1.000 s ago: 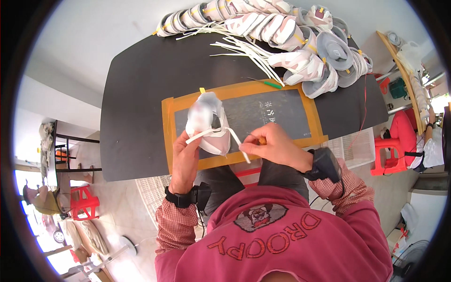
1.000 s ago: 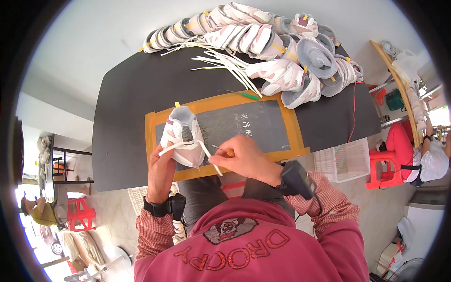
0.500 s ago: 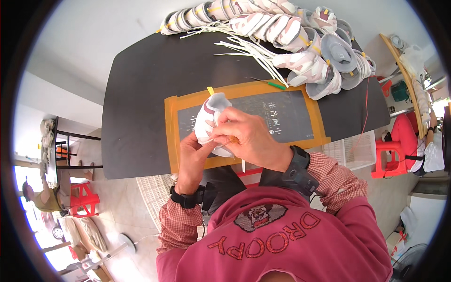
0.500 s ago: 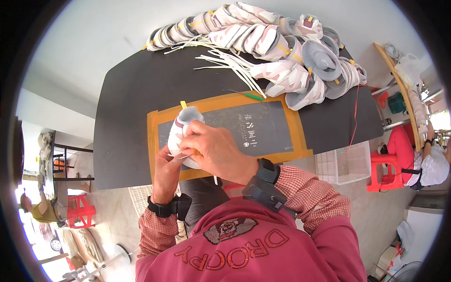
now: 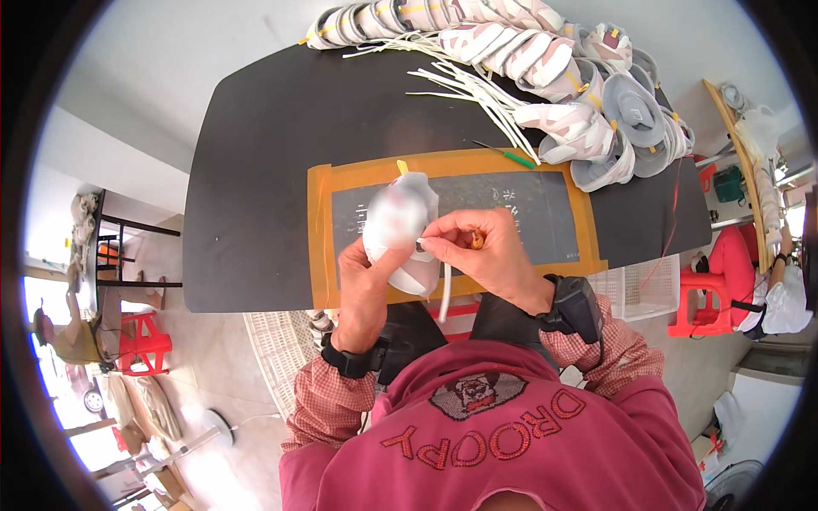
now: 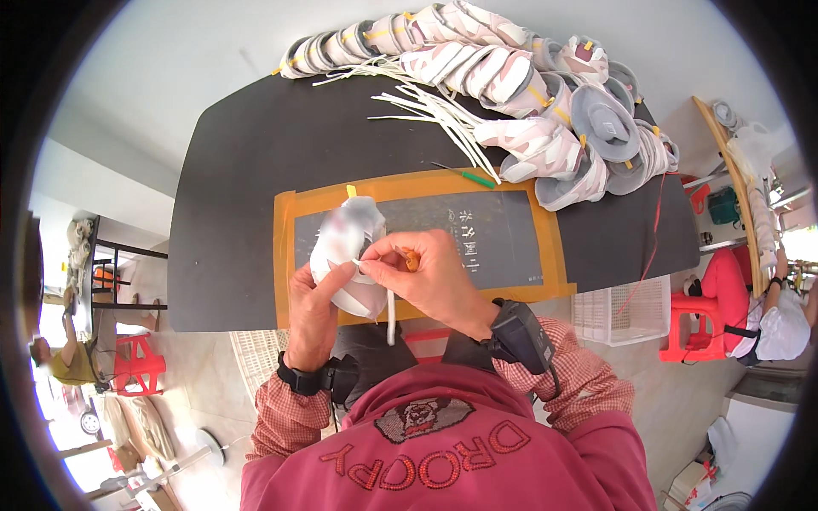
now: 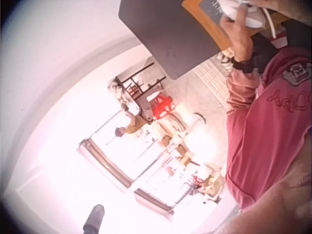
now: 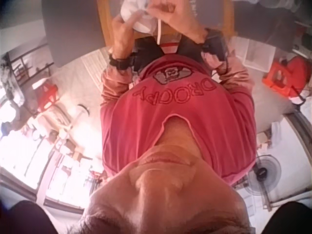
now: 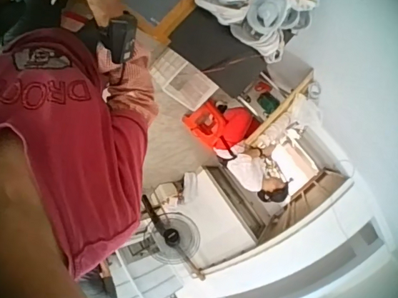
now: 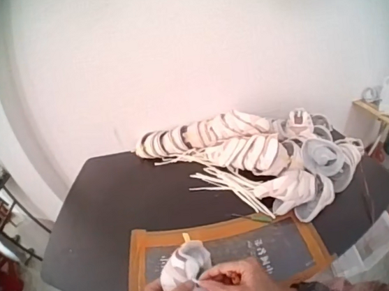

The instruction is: Lacing a white shoe upper and using an awl to adjust the laces or holes.

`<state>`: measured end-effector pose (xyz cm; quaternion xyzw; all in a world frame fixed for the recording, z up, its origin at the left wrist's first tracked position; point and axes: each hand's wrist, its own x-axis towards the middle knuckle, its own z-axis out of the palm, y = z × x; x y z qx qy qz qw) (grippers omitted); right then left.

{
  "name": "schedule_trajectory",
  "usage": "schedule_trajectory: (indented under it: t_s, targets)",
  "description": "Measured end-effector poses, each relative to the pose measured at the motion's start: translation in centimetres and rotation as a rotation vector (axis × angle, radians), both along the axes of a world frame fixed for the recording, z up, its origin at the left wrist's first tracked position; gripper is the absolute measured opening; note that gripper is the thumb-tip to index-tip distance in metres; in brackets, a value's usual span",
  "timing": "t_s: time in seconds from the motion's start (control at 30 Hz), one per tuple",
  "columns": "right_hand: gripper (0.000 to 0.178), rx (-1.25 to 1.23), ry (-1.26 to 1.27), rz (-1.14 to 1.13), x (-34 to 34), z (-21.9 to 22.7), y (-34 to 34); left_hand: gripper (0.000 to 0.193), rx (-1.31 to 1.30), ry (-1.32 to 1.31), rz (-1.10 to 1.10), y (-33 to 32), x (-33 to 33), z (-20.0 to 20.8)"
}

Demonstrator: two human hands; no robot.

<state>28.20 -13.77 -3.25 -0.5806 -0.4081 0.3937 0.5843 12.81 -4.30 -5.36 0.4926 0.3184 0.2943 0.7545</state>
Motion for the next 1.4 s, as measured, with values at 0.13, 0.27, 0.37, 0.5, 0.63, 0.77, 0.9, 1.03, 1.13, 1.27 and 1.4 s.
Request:
schedule_trajectory:
  t_s: [0.13, 0.27, 0.37, 0.5, 0.63, 0.77, 0.9, 1.03, 1.13, 1.27, 1.4]
  targets:
    - [0.012, 0.010, 0.068, -0.015, -0.2, -0.6, 0.3, 0.020, 0.006, 0.008, 0.031, -0.5, 0.3, 0.2]
    - [0.010, 0.010, 0.071, -0.035, -0.3, -1.0, 0.4, 0.019, 0.023, 0.008, 0.047, -0.7, 0.4, 0.2]
    - [0.010, -0.005, 0.072, -0.045, -0.3, -0.9, 0.4, 0.019, 0.019, 0.005, 0.051, -0.9, 0.4, 0.4]
    - [0.011, -0.012, 0.076, -0.051, -0.4, -1.0, 0.4, 0.018, 0.032, 0.005, 0.059, -1.0, 0.4, 0.2]
    - [0.010, 0.001, 0.066, -0.058, -0.6, -1.3, 0.4, 0.018, 0.035, -0.003, 0.085, -1.2, 0.6, 0.3]
    - [0.010, -0.009, 0.103, -0.073, -0.7, -1.4, 0.5, 0.018, 0.040, -0.002, 0.092, -1.2, 0.6, 0.5]
    - [0.011, 0.001, 0.105, -0.076, -0.8, -1.2, 0.5, 0.018, 0.033, -0.012, 0.100, -1.3, 0.6, 0.4]
    - [0.011, -0.012, 0.077, -0.077, -0.7, -1.1, 0.5, 0.017, 0.019, -0.016, 0.098, -1.2, 0.7, 0.3]
    - [0.012, -0.018, 0.071, -0.075, -0.7, -1.0, 0.5, 0.018, 0.012, -0.021, 0.104, -1.2, 0.7, 0.4]
    - [0.013, -0.067, -0.135, -0.037, 0.0, 0.7, -0.1, 0.018, -0.027, -0.033, 0.158, -1.3, 0.8, 0.3]
    - [0.020, -0.038, -0.366, -0.080, 0.2, 2.7, -1.4, 0.018, -0.028, -0.041, 0.177, -1.4, 1.0, 0.2]
